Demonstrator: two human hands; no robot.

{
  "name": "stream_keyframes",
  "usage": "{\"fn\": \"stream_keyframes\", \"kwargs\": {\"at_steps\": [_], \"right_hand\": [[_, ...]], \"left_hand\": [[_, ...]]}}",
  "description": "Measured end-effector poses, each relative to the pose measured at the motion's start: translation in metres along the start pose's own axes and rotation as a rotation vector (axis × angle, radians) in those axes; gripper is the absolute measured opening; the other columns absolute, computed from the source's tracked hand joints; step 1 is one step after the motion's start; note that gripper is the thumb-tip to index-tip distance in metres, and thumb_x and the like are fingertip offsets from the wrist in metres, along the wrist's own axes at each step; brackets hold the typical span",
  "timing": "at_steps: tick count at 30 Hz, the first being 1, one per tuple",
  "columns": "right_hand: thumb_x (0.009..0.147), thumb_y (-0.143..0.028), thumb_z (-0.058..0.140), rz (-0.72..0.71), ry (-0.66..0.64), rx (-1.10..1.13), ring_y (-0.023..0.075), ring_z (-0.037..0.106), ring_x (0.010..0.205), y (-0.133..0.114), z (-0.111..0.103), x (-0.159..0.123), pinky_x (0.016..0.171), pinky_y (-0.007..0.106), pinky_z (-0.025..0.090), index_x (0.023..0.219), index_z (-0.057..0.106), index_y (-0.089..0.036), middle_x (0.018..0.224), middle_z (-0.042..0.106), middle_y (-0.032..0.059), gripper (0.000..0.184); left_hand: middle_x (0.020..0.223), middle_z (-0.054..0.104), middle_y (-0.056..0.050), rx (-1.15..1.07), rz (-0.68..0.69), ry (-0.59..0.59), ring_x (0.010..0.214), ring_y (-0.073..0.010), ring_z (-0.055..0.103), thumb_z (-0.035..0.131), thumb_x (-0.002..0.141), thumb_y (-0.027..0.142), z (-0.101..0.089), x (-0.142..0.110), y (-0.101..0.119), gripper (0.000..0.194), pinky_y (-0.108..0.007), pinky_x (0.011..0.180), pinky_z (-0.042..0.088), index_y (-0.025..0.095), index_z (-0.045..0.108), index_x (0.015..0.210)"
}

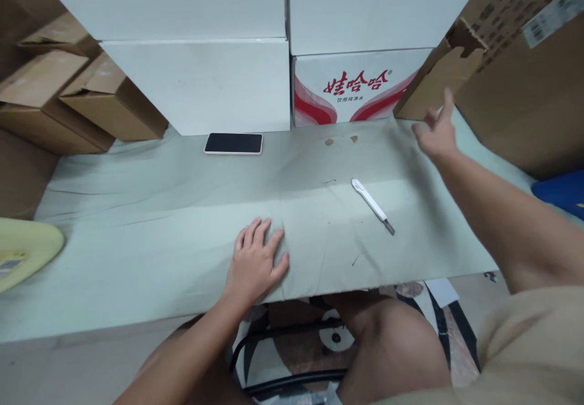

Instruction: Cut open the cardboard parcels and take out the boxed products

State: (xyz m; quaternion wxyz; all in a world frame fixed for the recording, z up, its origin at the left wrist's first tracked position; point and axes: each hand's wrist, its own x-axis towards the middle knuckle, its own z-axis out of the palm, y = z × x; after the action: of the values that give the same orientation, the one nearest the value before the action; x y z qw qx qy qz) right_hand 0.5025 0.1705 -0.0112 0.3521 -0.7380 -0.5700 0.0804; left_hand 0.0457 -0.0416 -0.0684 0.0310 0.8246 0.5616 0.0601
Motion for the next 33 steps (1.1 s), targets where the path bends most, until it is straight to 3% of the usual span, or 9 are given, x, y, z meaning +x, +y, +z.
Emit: {"fn": "stream_keyframes", "kwargs": {"at_steps": [6,8,11,15,20,24,27,29,33], "right_hand": [[0.089,-0.039,0.06,-0.17,-0.287,-0.005,0.0375,0.058,0.141,-0.047,0.008,-0.183,0.119,0.063,0.043,0.138,0.059,-0.022,0.147,0.064,0.0168,0.052],[0.096,-0.044,0.052,-0.439,-0.391,-0.054,0.0381,0.052,0.147,-0.071,0.016,-0.243,0.121,0.064,0.042,0.137,0.062,-0.023,0.152,0.06,0.0167,0.047],[0.1,-0.045,0.047,-0.566,-0.442,-0.138,0.0391,0.051,0.148,-0.109,0.04,-0.308,0.118,0.062,0.047,0.138,0.063,-0.024,0.154,0.058,0.0158,0.046],[0.099,-0.043,0.047,-0.63,-0.423,-0.264,0.0412,0.05,0.149,-0.133,0.07,-0.345,0.119,0.065,0.044,0.141,0.063,-0.026,0.156,0.057,0.0156,0.047],[0.098,-0.041,0.051,-0.684,-0.357,-0.347,0.0416,0.052,0.146,-0.129,0.074,-0.348,0.115,0.065,0.046,0.144,0.059,-0.028,0.152,0.06,0.0163,0.049],[0.096,-0.041,0.051,-0.695,-0.371,-0.372,0.0426,0.052,0.146,-0.129,0.073,-0.349,0.114,0.064,0.046,0.14,0.063,-0.025,0.15,0.06,0.0182,0.048],[0.095,-0.04,0.051,-0.686,-0.367,-0.387,0.0422,0.052,0.146,-0.13,0.077,-0.351,0.114,0.063,0.045,0.138,0.065,-0.023,0.151,0.06,0.0181,0.048],[0.095,-0.041,0.051,-0.694,-0.367,-0.409,0.0403,0.051,0.147,-0.13,0.079,-0.352,0.115,0.06,0.044,0.138,0.065,-0.024,0.152,0.06,0.0161,0.048],[0.093,-0.043,0.053,-0.719,-0.357,-0.433,0.0384,0.05,0.146,-0.13,0.08,-0.35,0.116,0.055,0.041,0.136,0.068,-0.023,0.153,0.059,0.0154,0.049]], "left_hand": [[0.156,0.053,-0.016,-0.046,-0.03,-0.056,0.151,-0.0376,0.04,0.052,0.098,0.045,-0.006,0.0,0.008,0.048,-0.058,0.124,0.035,0.023,0.064,0.14],[0.158,0.051,-0.016,-0.055,-0.046,-0.08,0.153,-0.037,0.038,0.052,0.098,0.045,-0.009,0.001,0.01,0.049,-0.057,0.125,0.033,0.024,0.062,0.142],[0.161,0.048,-0.015,-0.067,-0.057,-0.094,0.155,-0.036,0.037,0.05,0.099,0.046,-0.013,0.0,0.014,0.051,-0.056,0.127,0.031,0.023,0.06,0.144],[0.164,0.046,-0.015,-0.123,-0.053,-0.069,0.157,-0.0353,0.035,0.048,0.101,0.046,-0.01,-0.007,0.019,0.052,-0.055,0.129,0.028,0.023,0.058,0.146],[0.16,0.051,-0.013,-0.283,-0.035,-0.062,0.152,-0.0333,0.043,0.059,0.097,0.039,-0.013,-0.005,0.005,0.048,-0.051,0.128,0.035,0.023,0.062,0.142],[0.142,0.064,-0.012,-0.307,-0.076,-0.038,0.132,-0.0242,0.061,0.061,0.096,0.03,-0.044,0.032,-0.062,0.045,-0.036,0.115,0.049,0.017,0.063,0.138],[0.139,0.062,-0.013,-0.181,-0.284,0.144,0.132,-0.0236,0.061,0.05,0.101,0.034,-0.086,0.074,-0.14,0.044,-0.038,0.114,0.049,0.009,0.063,0.134],[0.144,0.057,-0.019,-0.091,-0.382,0.264,0.145,-0.0335,0.05,0.043,0.102,0.038,-0.115,0.104,-0.193,0.052,-0.051,0.118,0.04,-0.003,0.062,0.128],[0.151,0.032,-0.046,0.165,-0.458,0.506,0.146,-0.0608,0.029,0.013,0.1,0.058,-0.149,0.163,-0.289,0.097,-0.081,0.098,0.029,-0.029,0.027,0.14]]}}
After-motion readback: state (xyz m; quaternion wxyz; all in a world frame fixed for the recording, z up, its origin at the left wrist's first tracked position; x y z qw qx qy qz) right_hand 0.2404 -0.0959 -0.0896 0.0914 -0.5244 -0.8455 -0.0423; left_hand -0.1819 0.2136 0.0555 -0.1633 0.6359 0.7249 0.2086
